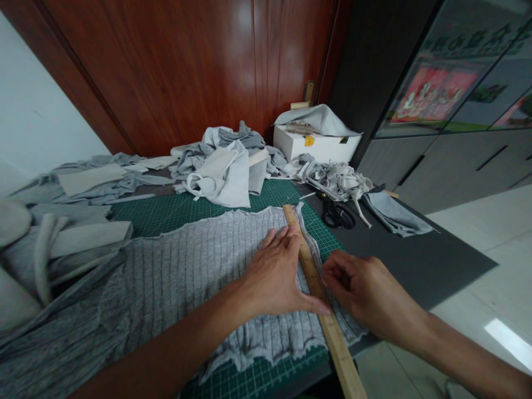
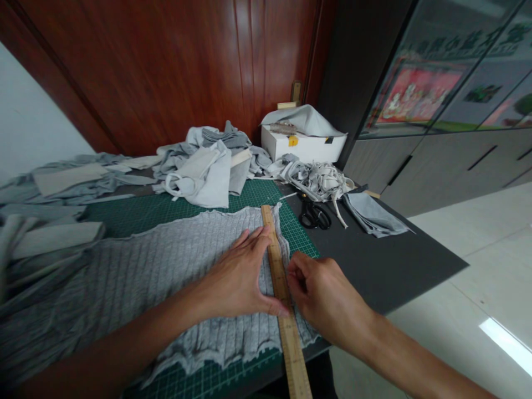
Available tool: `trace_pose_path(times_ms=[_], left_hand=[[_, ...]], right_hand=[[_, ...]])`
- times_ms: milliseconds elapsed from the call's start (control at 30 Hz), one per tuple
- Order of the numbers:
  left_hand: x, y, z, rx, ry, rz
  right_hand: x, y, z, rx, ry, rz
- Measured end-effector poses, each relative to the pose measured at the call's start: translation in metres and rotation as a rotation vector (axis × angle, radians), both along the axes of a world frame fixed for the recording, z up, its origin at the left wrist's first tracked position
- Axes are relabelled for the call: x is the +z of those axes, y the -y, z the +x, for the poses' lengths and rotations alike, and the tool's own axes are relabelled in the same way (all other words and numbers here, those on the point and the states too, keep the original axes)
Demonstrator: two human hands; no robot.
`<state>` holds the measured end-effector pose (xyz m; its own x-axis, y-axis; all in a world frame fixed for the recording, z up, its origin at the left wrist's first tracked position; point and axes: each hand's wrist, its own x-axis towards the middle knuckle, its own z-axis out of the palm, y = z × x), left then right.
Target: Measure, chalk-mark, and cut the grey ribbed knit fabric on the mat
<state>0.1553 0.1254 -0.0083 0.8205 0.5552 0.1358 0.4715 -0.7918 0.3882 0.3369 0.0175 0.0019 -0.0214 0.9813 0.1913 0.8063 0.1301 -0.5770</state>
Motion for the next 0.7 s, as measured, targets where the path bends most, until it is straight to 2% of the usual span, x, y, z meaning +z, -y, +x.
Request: trace_pose_path(times_ms=[167,367,567,700], left_hand=[[0.002,0.001,0.001,0.011,0.023,-0.003],[-0.001,-0.001,0.002,0.009,0.014,-0.008],[-0.003,-0.003,0.003,0.013,0.003,-0.026],[-0.002,-0.003,0.003,0.015,-0.011,-0.011]], right_hand=[[-0.004,0.009,-0.008,0.004,0.005,-0.014],[-0.008,0.039,-0.018,-0.006,0.019,0.004],[-0.018,0.073,-0.014,0.001,0.069,-0.051],[-0.019,0.084,-0.008,0.036,0.096,-0.066]])
